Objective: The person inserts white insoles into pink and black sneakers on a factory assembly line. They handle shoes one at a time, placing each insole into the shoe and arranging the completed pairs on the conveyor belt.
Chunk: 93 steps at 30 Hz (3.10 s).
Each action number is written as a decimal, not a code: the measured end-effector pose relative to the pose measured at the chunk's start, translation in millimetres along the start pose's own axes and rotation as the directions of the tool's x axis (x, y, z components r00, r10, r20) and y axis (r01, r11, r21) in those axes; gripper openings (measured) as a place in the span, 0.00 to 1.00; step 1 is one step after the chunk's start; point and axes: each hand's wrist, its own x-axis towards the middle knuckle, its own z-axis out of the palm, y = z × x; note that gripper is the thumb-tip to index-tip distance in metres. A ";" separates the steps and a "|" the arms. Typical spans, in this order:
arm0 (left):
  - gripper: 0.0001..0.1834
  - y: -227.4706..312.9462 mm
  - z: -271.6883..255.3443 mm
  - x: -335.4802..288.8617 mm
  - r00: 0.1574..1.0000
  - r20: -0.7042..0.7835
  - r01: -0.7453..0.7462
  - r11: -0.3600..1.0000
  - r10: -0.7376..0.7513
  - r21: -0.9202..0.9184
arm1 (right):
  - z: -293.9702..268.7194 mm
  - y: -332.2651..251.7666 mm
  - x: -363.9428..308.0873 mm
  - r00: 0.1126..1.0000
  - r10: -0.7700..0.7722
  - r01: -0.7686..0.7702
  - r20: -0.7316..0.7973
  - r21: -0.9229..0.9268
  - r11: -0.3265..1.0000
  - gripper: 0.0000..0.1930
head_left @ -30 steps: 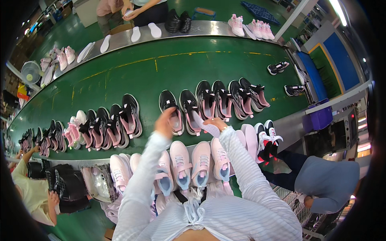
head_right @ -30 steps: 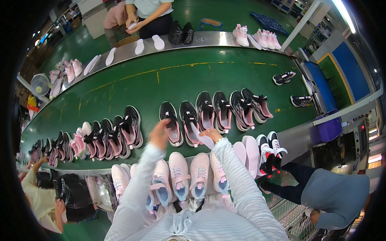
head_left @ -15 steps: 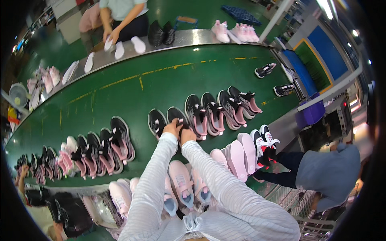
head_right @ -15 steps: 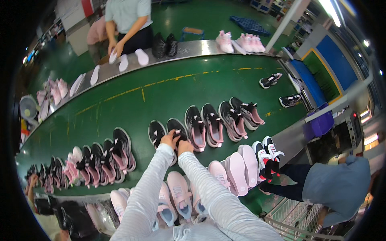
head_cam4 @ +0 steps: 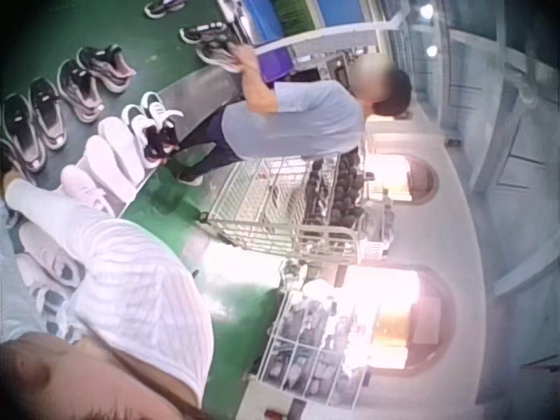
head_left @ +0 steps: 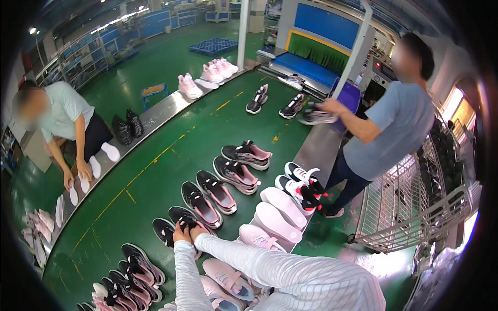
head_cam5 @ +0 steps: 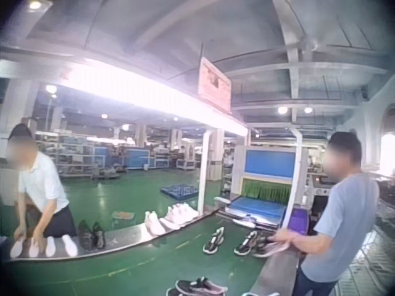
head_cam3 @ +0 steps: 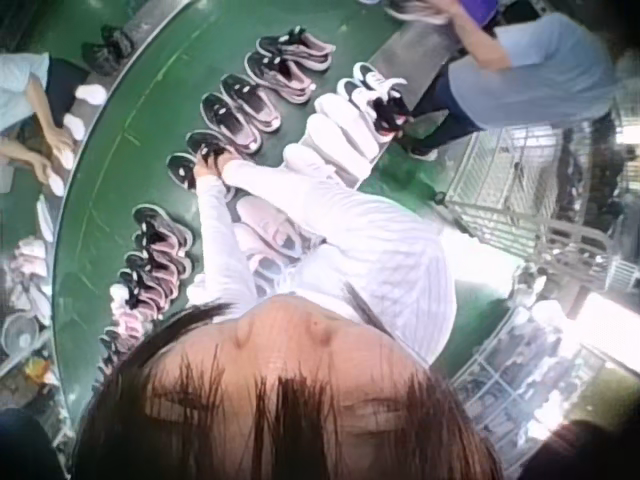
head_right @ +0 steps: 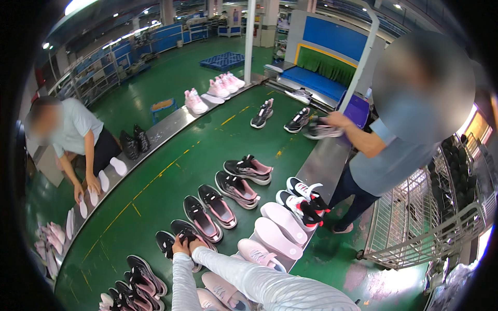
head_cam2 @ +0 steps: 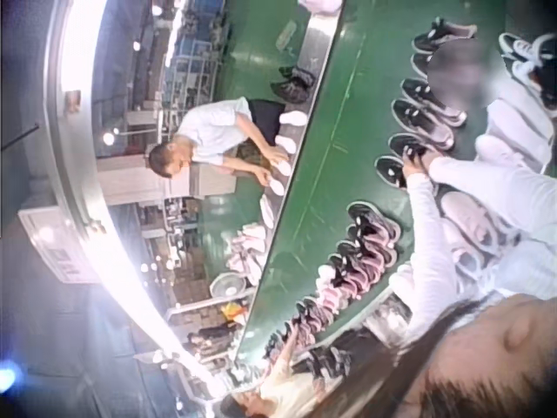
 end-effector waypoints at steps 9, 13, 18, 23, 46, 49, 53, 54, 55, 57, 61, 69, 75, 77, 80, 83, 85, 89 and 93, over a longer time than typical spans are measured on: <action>0.12 48.4 23.0 -42.4 1.000 -0.027 0.011 0.944 -0.002 0.329 | -24.6 65.0 -94.0 0.771 -0.542 0.474 -0.336 -0.266 0.839 0.12; 0.12 1.4 58.0 23.8 0.756 0.319 0.266 0.715 -0.571 0.647 | -20.4 56.8 -81.2 0.699 -0.627 0.558 -0.345 -0.286 0.779 0.12; 0.13 -5.7 49.5 21.9 0.298 0.554 0.705 0.570 -0.778 0.421 | -20.2 47.9 -77.4 0.767 -0.570 0.447 -0.295 -0.391 0.804 0.09; 0.13 -22.7 42.7 -23.8 0.941 0.174 0.269 0.953 -0.291 0.140 | -23.9 55.4 -71.1 0.758 -0.554 0.469 -0.344 -0.302 0.830 0.11; 0.09 -4.9 35.3 -21.5 0.720 -0.306 0.358 0.711 -0.623 -0.605 | -19.5 45.8 -77.5 0.795 -0.559 0.469 -0.236 -0.347 0.812 0.06; 0.11 10.0 19.6 -40.0 0.899 -0.315 0.359 0.924 -0.305 0.129 | -17.4 43.9 -75.3 0.807 -0.545 0.456 -0.225 -0.349 0.819 0.07; 0.10 -9.2 10.5 -40.7 0.986 -0.099 0.167 0.877 -0.137 0.450 | -20.1 40.8 -75.9 0.761 -0.585 0.492 -0.280 -0.338 0.803 0.10; 0.10 -6.2 5.7 -43.4 0.995 -0.044 0.103 0.883 -0.093 0.458 | -20.0 43.9 -72.7 0.759 -0.585 0.492 -0.287 -0.337 0.803 0.10; 0.10 -5.0 0.5 -43.7 0.999 0.013 0.031 0.885 -0.042 0.465 | -18.5 45.2 -69.2 0.754 -0.584 0.490 -0.301 -0.335 0.805 0.10; 0.11 -7.3 3.8 -35.6 0.988 -0.104 0.138 0.959 -0.115 0.246 | -12.2 53.5 -62.0 0.717 -0.593 0.522 -0.365 -0.281 0.805 0.09; 0.15 -49.5 32.8 -17.2 0.796 -0.007 0.180 0.248 -0.605 -0.952 | -6.6 42.0 -78.4 0.749 -0.595 0.556 -0.290 -0.212 0.803 0.07; 0.09 -39.0 48.4 -9.7 0.773 -0.138 0.057 0.286 -0.619 -0.957 | -9.9 51.4 -74.1 0.775 -0.557 0.513 -0.299 -0.216 0.830 0.06; 0.07 -14.4 6.7 -39.3 0.965 -0.261 0.114 0.902 -0.002 0.417 | -11.8 44.6 -72.7 0.826 -0.487 0.451 -0.284 -0.185 0.873 0.11; 0.06 -8.5 -12.2 -33.0 0.995 -0.080 0.094 0.782 -0.057 0.616 | -6.1 39.5 -72.1 0.828 -0.491 0.457 -0.270 -0.184 0.870 0.11; 0.05 -3.9 -12.1 -34.0 0.942 0.333 -0.315 0.482 0.051 0.818 | -7.8 41.6 -68.9 0.836 -0.486 0.456 -0.254 -0.170 0.874 0.10; 0.05 4.8 -36.6 -52.2 0.978 0.185 -0.206 0.652 0.101 0.730 | -10.6 39.5 -74.2 0.889 -0.431 0.419 -0.157 -0.102 0.902 0.11; 0.05 25.3 -81.5 -78.0 0.952 -0.296 0.063 0.896 0.077 0.439 | -51.7 53.7 -95.0 0.905 -0.373 0.378 -0.206 -0.013 0.926 0.16; 0.04 -102.9 -194.7 -196.5 0.555 -0.780 0.229 0.955 -0.288 -0.189 | -145.6 156.1 -135.8 0.887 -0.154 0.170 -0.435 -0.001 0.985 0.26; 0.16 -131.8 -245.7 -337.2 0.291 -0.700 0.940 0.330 -0.653 0.083 | -170.7 233.8 -156.3 0.953 0.153 -0.235 -0.262 -0.319 0.918 0.42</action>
